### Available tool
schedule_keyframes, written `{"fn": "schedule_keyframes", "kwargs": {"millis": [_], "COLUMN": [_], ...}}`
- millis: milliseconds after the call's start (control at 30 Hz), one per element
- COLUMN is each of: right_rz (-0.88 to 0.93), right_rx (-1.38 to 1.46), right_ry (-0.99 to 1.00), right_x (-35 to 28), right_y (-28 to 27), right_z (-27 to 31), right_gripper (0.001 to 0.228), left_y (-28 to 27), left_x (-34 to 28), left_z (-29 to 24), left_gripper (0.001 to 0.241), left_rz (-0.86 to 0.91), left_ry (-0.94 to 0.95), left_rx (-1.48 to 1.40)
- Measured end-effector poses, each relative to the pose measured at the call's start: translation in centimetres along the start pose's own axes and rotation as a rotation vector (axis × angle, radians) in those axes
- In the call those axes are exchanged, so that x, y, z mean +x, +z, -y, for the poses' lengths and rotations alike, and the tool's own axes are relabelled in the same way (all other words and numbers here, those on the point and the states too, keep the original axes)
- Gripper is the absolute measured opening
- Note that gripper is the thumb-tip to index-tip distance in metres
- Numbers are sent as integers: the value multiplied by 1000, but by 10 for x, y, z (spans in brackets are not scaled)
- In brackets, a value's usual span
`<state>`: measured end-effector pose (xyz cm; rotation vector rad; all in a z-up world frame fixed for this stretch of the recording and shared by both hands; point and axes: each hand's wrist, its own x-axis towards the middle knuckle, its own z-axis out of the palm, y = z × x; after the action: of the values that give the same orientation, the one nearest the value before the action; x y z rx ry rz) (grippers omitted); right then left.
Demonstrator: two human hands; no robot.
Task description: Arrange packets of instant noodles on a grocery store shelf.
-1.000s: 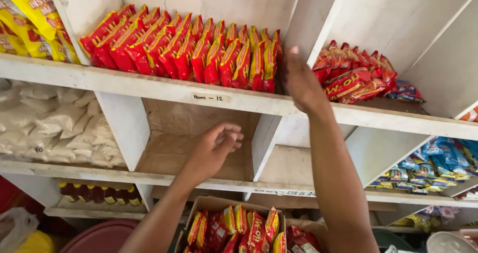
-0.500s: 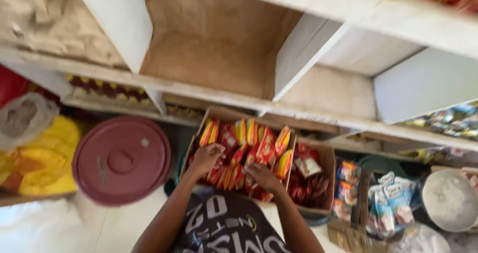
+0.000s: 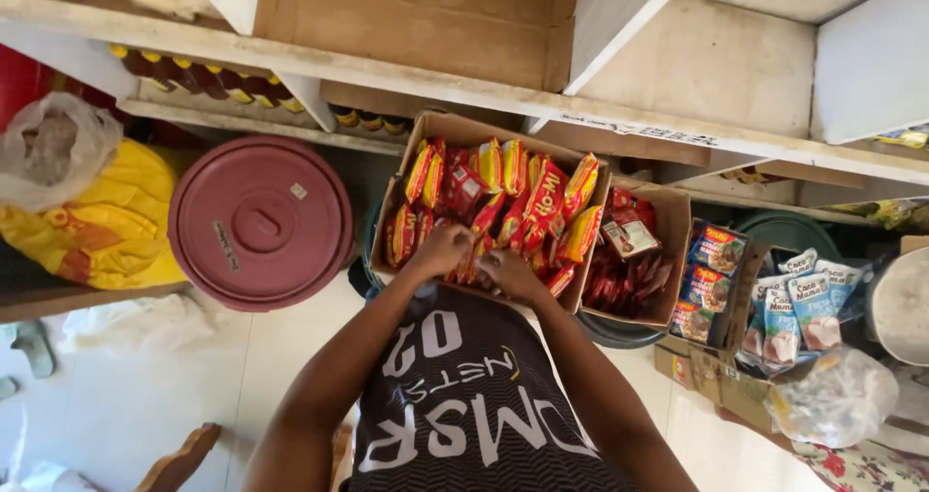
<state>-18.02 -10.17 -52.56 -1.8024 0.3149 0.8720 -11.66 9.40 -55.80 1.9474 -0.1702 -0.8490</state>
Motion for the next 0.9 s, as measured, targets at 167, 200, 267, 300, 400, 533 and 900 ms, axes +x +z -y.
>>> {"fn": "schedule_keyframes", "kwargs": {"millis": [167,200,267,300,400,533,900], "right_rz": [-275,-370,-482,-600,-655,-646,-463], "right_rx": [-548,-286,-304,-320,-403,-509,-490], "right_ry": [-556,-263,-379,-501,-377,-35,-169], "right_x": [61,55,78,91,126,126,117], "right_y": [-22,-26,-39,-44,-51,-48,2], "right_z": [-25,1,4,6,3,50,25], "right_gripper": [20,20,22,25,30,37,40], "left_y": [-1,1,1,0,13,14,-12], "left_x": [27,35,34,34,39,35,16], "left_z": [3,7,-9,-17,-18,-8,-10], "left_gripper": [27,28,26,25,26,29,49], "left_rz": [-42,-111,-86,-62,-116,-36,-427], "left_ry": [26,122,75,34,-10,39,200], "left_rx": [-32,57,37,21,63,55,237]}}
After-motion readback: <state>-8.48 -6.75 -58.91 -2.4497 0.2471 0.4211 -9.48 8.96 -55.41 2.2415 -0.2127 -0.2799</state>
